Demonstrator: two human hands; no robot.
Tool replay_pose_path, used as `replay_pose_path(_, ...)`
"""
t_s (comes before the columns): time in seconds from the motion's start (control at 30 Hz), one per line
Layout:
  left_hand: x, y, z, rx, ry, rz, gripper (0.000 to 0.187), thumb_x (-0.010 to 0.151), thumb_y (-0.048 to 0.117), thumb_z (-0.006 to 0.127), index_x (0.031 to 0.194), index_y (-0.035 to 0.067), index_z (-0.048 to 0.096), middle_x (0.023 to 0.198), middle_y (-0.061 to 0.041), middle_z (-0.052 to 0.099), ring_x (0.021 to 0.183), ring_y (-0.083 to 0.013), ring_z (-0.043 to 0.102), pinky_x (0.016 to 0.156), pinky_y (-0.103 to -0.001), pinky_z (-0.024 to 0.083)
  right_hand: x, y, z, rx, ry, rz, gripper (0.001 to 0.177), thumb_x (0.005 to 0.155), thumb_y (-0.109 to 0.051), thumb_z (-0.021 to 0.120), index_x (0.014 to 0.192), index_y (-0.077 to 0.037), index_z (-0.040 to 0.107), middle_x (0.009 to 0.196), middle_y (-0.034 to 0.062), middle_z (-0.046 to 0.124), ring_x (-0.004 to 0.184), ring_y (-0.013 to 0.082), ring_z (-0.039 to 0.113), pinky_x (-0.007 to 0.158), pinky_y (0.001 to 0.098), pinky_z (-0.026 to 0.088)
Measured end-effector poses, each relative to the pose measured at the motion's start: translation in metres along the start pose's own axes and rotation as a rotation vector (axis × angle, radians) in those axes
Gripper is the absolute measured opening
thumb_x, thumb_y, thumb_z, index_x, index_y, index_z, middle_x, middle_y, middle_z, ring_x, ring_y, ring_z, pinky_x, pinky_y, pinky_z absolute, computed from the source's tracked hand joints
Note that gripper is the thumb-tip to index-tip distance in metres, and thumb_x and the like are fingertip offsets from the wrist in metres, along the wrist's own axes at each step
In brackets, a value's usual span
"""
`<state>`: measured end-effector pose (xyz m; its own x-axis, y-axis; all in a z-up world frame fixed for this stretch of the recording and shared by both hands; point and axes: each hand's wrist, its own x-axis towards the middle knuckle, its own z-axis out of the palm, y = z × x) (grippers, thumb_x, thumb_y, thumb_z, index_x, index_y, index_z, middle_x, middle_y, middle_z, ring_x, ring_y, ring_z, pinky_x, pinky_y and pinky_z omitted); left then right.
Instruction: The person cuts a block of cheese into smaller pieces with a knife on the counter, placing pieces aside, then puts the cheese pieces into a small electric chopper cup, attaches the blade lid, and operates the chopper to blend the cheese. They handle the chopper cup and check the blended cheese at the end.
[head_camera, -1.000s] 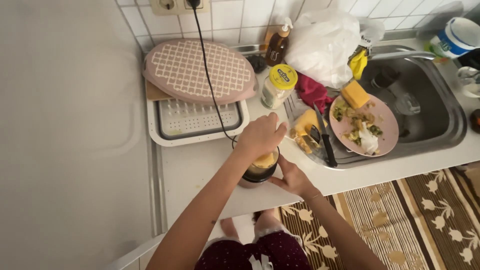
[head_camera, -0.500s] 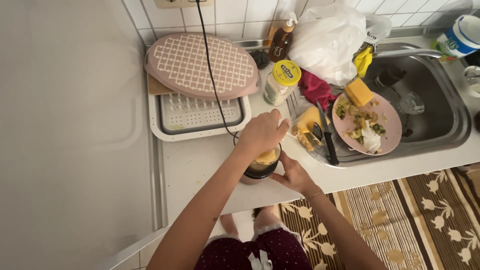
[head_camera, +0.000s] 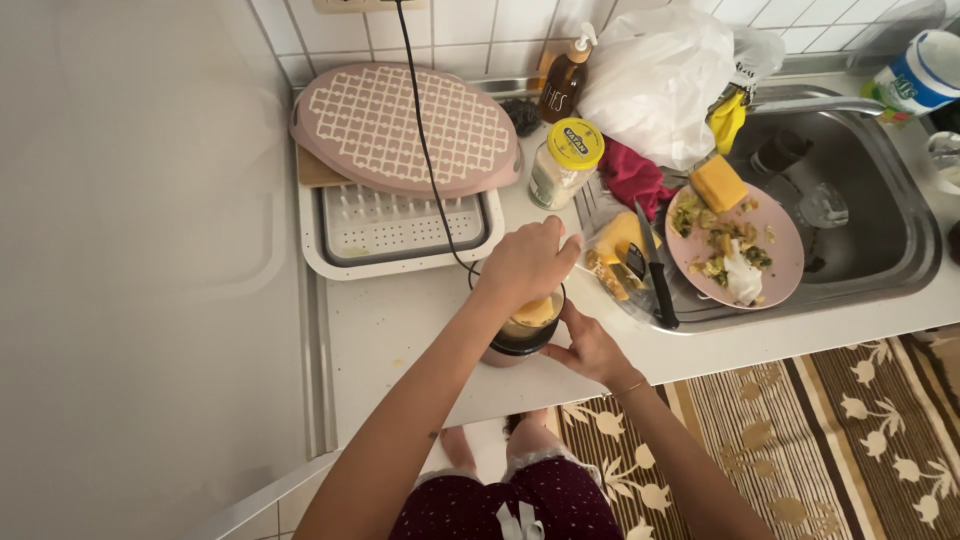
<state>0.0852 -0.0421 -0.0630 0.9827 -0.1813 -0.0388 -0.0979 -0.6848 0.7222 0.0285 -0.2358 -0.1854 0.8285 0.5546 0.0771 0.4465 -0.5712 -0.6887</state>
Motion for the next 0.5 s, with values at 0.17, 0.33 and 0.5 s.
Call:
replay_pose_path(0.17, 0.0011, 0.0006, 0.0004, 0.012, -0.021, -0.007, 0.049, 0.098, 0.044, 0.048, 0.114, 0.001, 0.064, 0.098, -0.026, 0.073, 0.095, -0.0433, 0.071, 0.086, -0.053, 0.054, 0.0001, -0.0008, -0.0010, 0.010, 0.010, -0.021, 0.083, 0.079, -0.022, 0.084, 0.145, 0.002, 0.040, 0.097, 0.0193, 0.071, 0.065, 0.0319, 0.073, 0.057, 0.0386, 0.059)
replay_pose_path(0.33, 0.0018, 0.0002, 0.0012, 0.016, -0.011, -0.002, 0.049, 0.098, 0.044, 0.048, 0.114, 0.001, 0.064, 0.100, -0.026, 0.073, 0.096, -0.0433, 0.071, 0.086, -0.053, 0.054, 0.0009, -0.0065, -0.0033, 0.038, 0.008, -0.009, 0.085, 0.078, -0.020, 0.083, 0.147, 0.002, 0.037, 0.099, 0.0195, 0.072, 0.066, 0.0322, 0.073, 0.056, 0.0381, 0.060)
replay_pose_path(0.5, 0.0016, 0.0014, -0.0011, 0.015, -0.028, -0.011, 0.049, 0.098, 0.044, 0.047, 0.115, 0.000, 0.064, 0.100, -0.025, 0.073, 0.095, -0.0424, 0.071, 0.085, -0.052, 0.054, 0.0000, 0.0010, -0.0003, 0.011, -0.007, 0.001, 0.084, 0.079, -0.022, 0.085, 0.145, 0.001, 0.039, 0.098, 0.0193, 0.072, 0.067, 0.0321, 0.074, 0.058, 0.0382, 0.060)
